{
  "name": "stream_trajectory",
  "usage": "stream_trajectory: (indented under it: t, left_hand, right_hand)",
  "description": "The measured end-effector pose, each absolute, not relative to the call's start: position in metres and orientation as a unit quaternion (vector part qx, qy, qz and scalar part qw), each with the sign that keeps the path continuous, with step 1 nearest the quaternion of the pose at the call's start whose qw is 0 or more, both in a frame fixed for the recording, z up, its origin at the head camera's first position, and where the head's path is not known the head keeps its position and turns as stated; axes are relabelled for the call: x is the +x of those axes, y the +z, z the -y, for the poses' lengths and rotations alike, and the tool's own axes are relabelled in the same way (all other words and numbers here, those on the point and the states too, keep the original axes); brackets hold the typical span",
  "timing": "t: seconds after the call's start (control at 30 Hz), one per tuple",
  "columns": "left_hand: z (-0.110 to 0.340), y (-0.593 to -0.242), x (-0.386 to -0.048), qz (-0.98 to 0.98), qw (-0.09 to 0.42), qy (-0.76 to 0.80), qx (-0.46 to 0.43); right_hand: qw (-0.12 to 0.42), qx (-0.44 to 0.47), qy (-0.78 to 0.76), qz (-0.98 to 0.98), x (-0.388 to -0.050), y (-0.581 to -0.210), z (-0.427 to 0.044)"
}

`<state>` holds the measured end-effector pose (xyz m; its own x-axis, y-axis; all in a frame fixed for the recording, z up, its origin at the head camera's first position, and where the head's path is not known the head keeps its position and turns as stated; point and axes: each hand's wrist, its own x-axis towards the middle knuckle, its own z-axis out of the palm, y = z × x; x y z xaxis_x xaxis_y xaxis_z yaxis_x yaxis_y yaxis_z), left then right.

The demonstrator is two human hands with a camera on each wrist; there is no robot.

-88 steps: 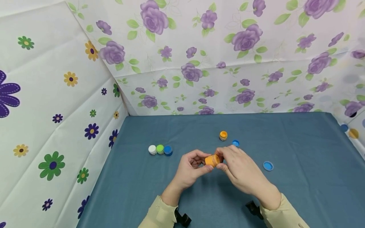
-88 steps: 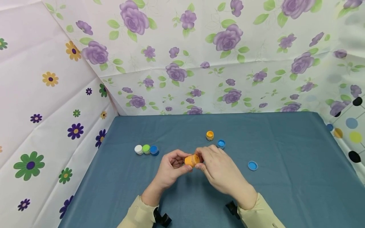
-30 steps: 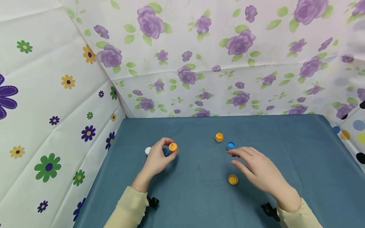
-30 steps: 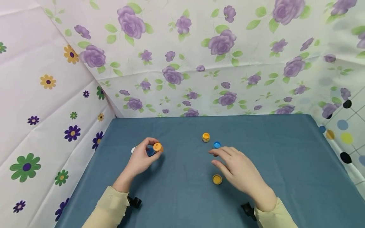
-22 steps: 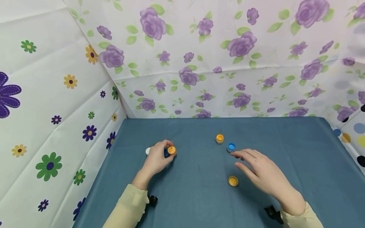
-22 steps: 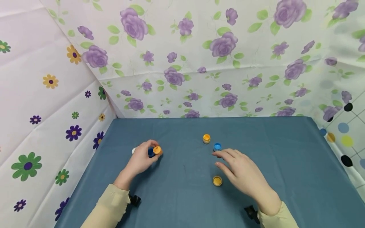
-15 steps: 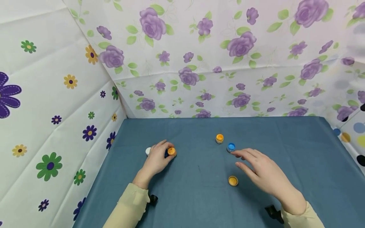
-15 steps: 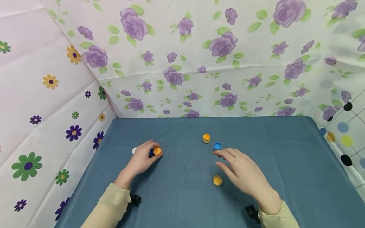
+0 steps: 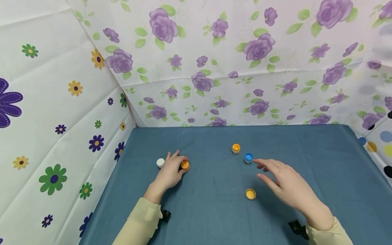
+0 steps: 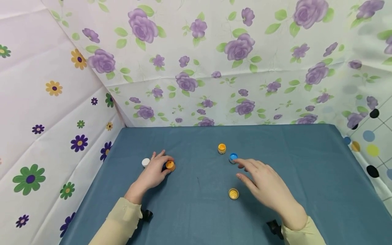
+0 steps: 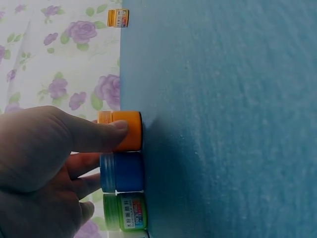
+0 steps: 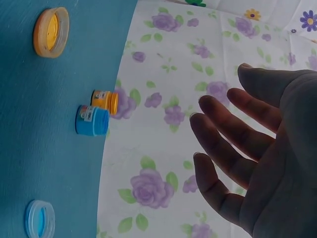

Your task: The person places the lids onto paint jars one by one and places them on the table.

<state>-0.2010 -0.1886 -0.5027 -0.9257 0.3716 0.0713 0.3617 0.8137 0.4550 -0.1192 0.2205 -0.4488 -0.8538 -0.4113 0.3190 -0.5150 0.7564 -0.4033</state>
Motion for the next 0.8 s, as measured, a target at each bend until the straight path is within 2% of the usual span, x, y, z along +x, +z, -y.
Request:
stream_trajectory:
  t: [0.27,0.63,0.8]
  left_hand:
    - [0.183,-0.497,-0.194,-0.947,0.006,0.260,0.190]
    - [0.146,-0.494,-0.187,-0.900,-0.058,0.393,0.180]
    - [0.120,-0.494,-0.190,-0.881,-0.035,0.441,0.169]
  right_hand:
    - [0.101,0.230,0.241,0.937,-0.119,-0.449,-0.232]
    - [0.068,0.174,0.257,0.948,-0.109,-0.448,-0.258]
    - [0.058,0.159,0.263,0.950,-0.107,-0.451,-0.266]
